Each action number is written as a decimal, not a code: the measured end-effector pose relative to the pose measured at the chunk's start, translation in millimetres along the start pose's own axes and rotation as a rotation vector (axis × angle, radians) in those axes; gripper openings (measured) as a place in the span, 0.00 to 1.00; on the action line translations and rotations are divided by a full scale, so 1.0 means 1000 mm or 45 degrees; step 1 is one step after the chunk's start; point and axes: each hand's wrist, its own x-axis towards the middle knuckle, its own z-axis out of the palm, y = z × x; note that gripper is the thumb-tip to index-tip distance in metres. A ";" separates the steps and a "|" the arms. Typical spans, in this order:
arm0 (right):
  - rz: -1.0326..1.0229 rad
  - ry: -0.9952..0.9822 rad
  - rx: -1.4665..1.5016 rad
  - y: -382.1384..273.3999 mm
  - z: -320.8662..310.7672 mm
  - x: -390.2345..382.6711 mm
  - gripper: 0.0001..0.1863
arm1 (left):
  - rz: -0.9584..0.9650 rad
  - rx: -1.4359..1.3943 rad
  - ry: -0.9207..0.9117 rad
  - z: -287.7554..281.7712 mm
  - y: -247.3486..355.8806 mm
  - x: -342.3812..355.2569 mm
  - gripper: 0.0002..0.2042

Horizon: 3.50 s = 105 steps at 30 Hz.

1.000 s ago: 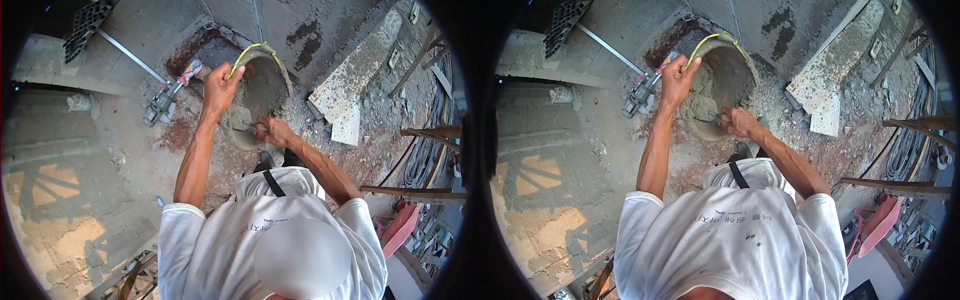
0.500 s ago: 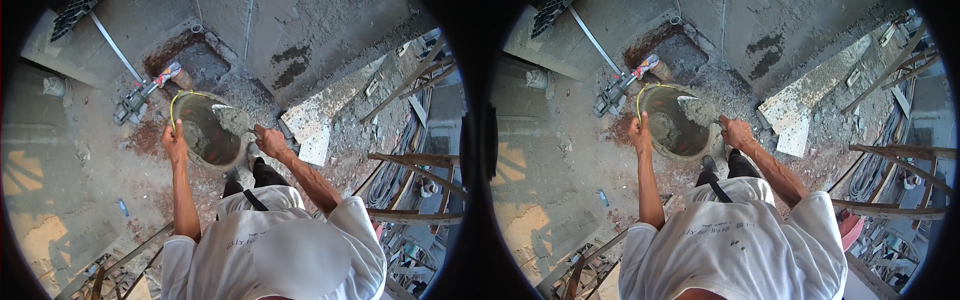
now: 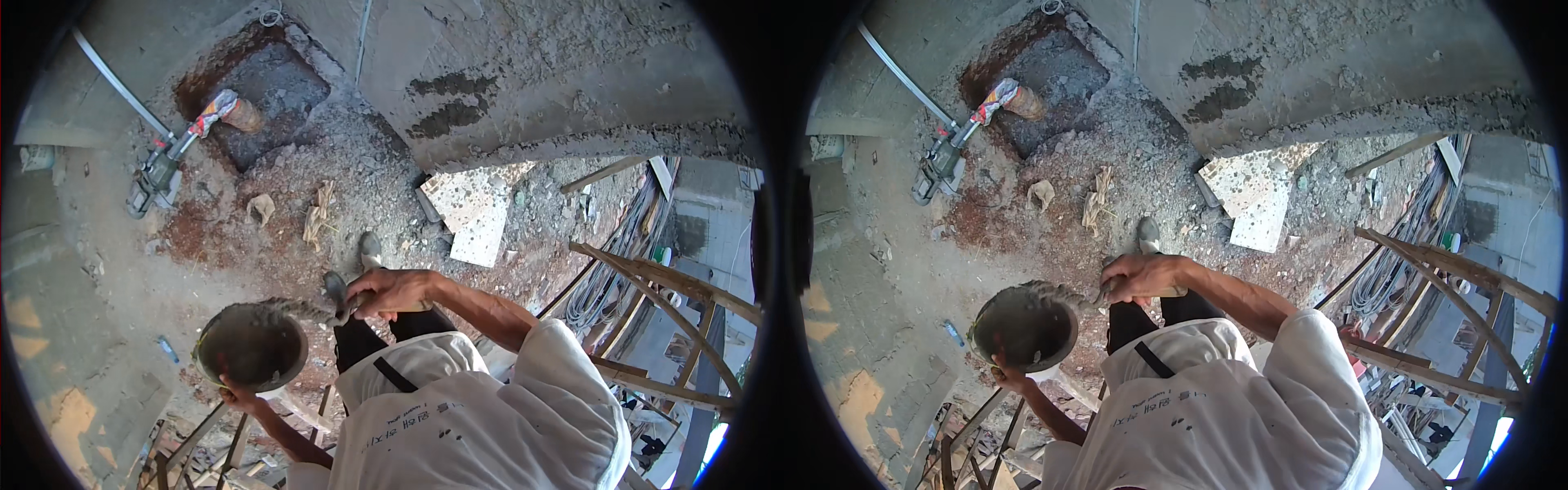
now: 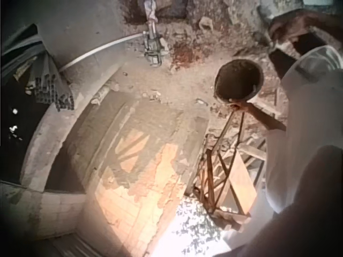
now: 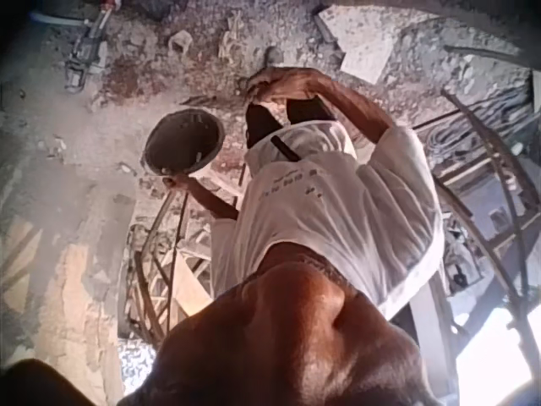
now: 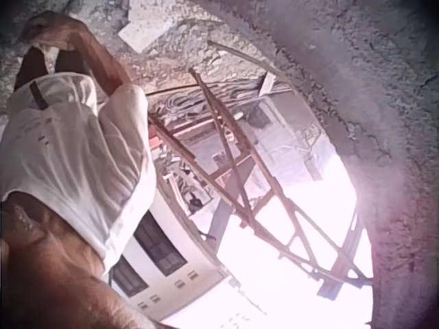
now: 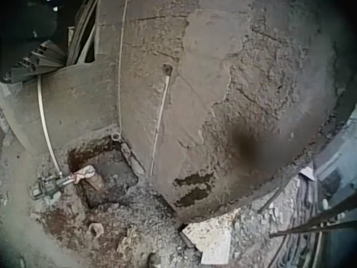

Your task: The person applies plaster to a concrete ledge using a trowel and a hawk, then refills a bucket with wet plaster from a barrel and washes their hands and tools.

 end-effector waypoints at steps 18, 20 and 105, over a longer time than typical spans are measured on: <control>0.198 0.628 -1.139 -0.024 0.043 -0.039 0.18 | 0.348 -0.011 -0.405 0.088 0.115 -0.008 0.22; 0.201 0.805 -1.571 -0.040 0.064 0.011 0.14 | 0.368 -0.173 -0.530 0.098 0.160 -0.005 0.21; 0.128 1.054 -1.152 0.009 0.136 0.012 0.24 | 0.321 -0.473 -0.603 0.062 0.123 0.043 0.20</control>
